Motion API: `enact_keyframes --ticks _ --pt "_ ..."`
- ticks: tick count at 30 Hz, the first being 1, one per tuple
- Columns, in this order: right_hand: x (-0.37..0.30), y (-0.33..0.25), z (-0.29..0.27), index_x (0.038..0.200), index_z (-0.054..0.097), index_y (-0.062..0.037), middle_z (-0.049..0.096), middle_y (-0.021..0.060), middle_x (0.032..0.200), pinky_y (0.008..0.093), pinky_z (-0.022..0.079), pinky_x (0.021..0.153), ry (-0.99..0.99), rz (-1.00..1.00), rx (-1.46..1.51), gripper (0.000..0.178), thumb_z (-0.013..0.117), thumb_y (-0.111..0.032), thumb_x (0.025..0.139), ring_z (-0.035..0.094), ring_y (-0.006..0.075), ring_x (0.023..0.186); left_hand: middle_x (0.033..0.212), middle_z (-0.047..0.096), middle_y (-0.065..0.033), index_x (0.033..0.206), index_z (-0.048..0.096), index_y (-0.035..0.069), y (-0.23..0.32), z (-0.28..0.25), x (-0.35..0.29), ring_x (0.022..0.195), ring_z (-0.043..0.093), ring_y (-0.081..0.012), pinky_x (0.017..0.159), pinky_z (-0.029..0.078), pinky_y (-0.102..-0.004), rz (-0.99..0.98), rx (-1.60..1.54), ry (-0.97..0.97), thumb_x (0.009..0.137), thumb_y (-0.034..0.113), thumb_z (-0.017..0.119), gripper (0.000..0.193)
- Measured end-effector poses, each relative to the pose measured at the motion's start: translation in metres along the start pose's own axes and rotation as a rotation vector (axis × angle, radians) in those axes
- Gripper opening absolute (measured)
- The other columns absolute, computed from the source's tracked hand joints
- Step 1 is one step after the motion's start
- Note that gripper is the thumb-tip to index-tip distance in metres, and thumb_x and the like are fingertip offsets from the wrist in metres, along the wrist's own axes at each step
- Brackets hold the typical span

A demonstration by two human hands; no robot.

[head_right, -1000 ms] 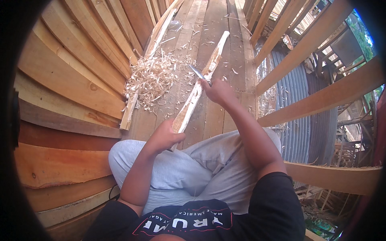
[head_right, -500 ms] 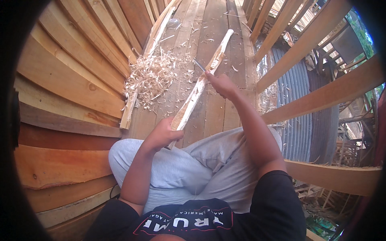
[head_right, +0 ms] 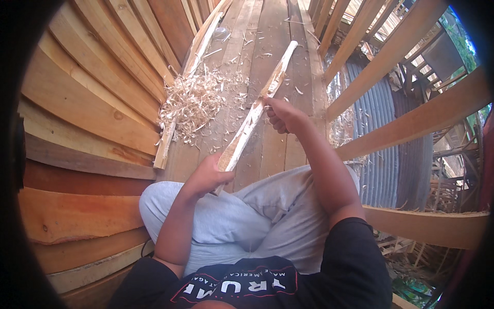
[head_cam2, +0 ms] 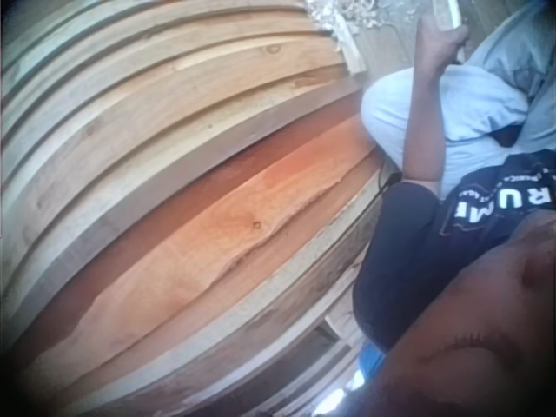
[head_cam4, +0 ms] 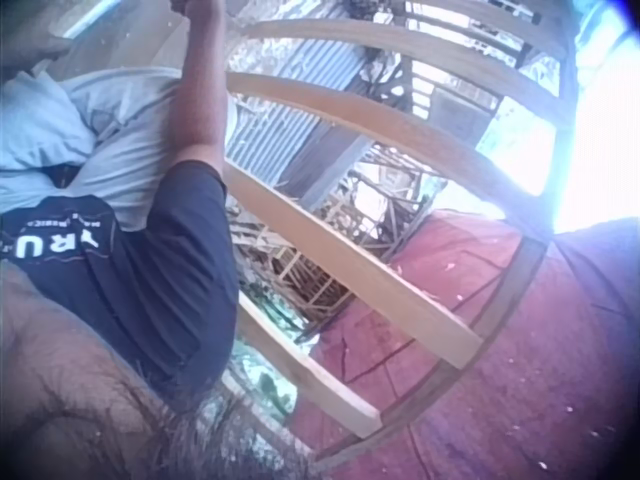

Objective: The person sits cross-legged on a wooden floor and uses a knife to carve a long, thin piece of wood. They repeatedly shave off thin layers of wood, creating a pile of shavings on the floor.

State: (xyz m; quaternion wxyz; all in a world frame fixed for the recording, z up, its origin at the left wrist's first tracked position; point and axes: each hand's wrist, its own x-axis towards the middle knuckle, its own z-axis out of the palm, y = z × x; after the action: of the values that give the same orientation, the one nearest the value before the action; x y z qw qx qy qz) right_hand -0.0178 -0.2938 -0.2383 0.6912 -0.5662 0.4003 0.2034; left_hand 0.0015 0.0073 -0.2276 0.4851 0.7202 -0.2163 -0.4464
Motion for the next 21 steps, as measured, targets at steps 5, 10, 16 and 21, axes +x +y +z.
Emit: enact_keyframes --ticks 5,10,16,21 --pt "0.001 -0.002 -0.019 0.06 0.033 -0.0188 0.021 -0.0088 0.051 0.0265 0.013 0.038 -0.147 0.045 0.128 0.056 0.047 -0.061 0.095 0.017 0.0059 0.041 0.08 0.062 -0.0041 0.103 0.061 -0.004 0.001 -0.003 0.0 0.068 0.057 -0.0106 0.061 0.048 -0.0293 -0.003 -0.035 -0.029 0.075 0.014 0.07 0.035" --pt "0.013 0.012 -0.006 0.065 0.06 0.0 0.053 0.012 0.055 0.0408 0.041 0.049 0.566 -0.408 -0.774 0.069 0.046 -0.062 0.094 0.053 0.0282 0.049 0.082 0.066 -0.0075 0.107 0.062 -0.004 0.002 0.002 -0.001 0.072 0.06 -0.0108 0.065 0.05 -0.029 0.053 0.002 -0.002 0.074 0.014 0.07 0.038" --pt "0.018 0.02 -0.005 0.08 0.067 0.0068 0.064 0.0228 0.07 0.0455 0.051 0.064 0.696 -0.47 -0.896 0.074 0.044 -0.062 0.094 0.066 0.0363 0.065 0.082 0.067 -0.0084 0.109 0.061 -0.004 0.001 0.004 0.002 0.07 0.062 -0.0127 0.062 0.05 -0.0298 0.014 0.066 -0.023 0.074 0.016 0.071 0.042" --pt "0.001 0.007 0.006 0.071 0.059 -0.0035 0.054 0.0068 0.059 0.0369 0.042 0.043 0.427 -0.23 -0.581 0.062 0.043 -0.057 0.098 0.052 0.0202 0.047 0.08 0.065 -0.0068 0.108 0.061 -0.004 0.006 0.0 -0.003 0.065 0.059 -0.0115 0.058 0.049 -0.0295 0.016 0.06 -0.009 0.073 0.017 0.071 0.041"
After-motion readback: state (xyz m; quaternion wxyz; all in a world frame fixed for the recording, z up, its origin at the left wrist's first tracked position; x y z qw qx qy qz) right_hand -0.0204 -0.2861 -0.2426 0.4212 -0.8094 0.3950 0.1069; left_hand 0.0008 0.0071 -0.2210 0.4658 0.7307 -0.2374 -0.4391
